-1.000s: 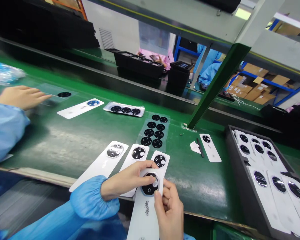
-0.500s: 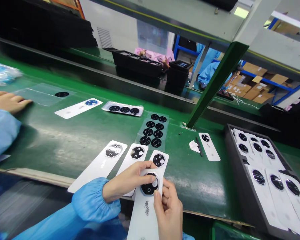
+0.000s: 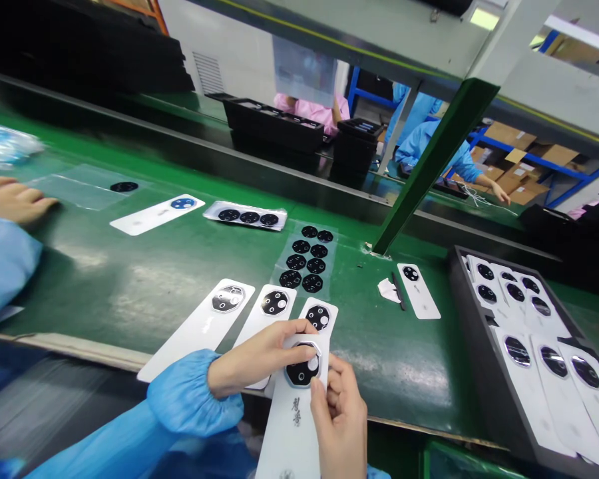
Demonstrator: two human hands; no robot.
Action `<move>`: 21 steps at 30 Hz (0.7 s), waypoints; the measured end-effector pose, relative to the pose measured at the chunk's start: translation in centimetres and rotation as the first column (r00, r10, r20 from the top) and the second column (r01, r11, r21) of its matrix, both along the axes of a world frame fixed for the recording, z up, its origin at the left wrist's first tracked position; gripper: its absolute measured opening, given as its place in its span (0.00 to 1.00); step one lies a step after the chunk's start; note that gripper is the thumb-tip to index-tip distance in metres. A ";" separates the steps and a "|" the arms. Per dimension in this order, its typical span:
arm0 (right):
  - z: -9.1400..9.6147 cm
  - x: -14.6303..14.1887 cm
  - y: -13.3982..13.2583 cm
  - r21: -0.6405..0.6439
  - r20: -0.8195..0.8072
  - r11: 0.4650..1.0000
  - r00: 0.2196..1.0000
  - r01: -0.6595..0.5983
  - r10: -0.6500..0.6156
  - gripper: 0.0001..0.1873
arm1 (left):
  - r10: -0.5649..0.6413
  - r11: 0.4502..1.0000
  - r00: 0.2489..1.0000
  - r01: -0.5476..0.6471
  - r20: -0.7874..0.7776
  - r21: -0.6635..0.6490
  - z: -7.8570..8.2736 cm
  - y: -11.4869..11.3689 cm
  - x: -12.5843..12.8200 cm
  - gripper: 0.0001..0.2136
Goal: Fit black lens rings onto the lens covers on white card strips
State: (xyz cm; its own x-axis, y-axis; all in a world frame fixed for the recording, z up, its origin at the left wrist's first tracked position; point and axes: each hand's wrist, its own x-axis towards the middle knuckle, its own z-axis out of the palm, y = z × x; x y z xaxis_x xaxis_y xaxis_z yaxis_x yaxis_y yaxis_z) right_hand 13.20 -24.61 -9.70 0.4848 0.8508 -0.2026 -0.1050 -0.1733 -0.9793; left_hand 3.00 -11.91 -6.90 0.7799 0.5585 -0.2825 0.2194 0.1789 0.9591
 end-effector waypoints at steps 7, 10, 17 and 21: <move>0.1 -0.1 -0.2 0.009 0.006 1.000 1.000 0.015 -0.015 0.23 | -0.070 0.996 0.998 0.070 -0.005 0.063 0.9 0.4 -0.4 0.11; 0.1 -0.3 -0.2 0.013 0.016 1.000 1.000 0.023 -0.023 0.24 | -0.064 0.997 0.998 0.064 -0.008 0.049 1.2 0.3 -0.4 0.11; 0.0 -0.3 -0.2 0.026 0.015 0.999 0.999 0.030 -0.031 0.23 | -0.025 1.000 1.000 0.025 0.002 0.015 1.1 0.0 -0.3 0.11; 0.0 -0.2 -0.2 0.022 0.037 0.999 0.999 0.033 -0.034 0.23 | 0.008 0.999 1.000 -0.007 -0.007 0.035 0.4 -0.2 0.0 0.10</move>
State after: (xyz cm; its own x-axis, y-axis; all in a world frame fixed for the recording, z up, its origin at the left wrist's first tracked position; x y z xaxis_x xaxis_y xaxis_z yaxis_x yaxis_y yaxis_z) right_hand 13.00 -24.83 -9.73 0.5201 0.8378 -0.1662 -0.0740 -0.1497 -0.9860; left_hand 2.98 -12.06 -6.46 0.7736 0.5740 -0.2684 0.2253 0.1468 0.9632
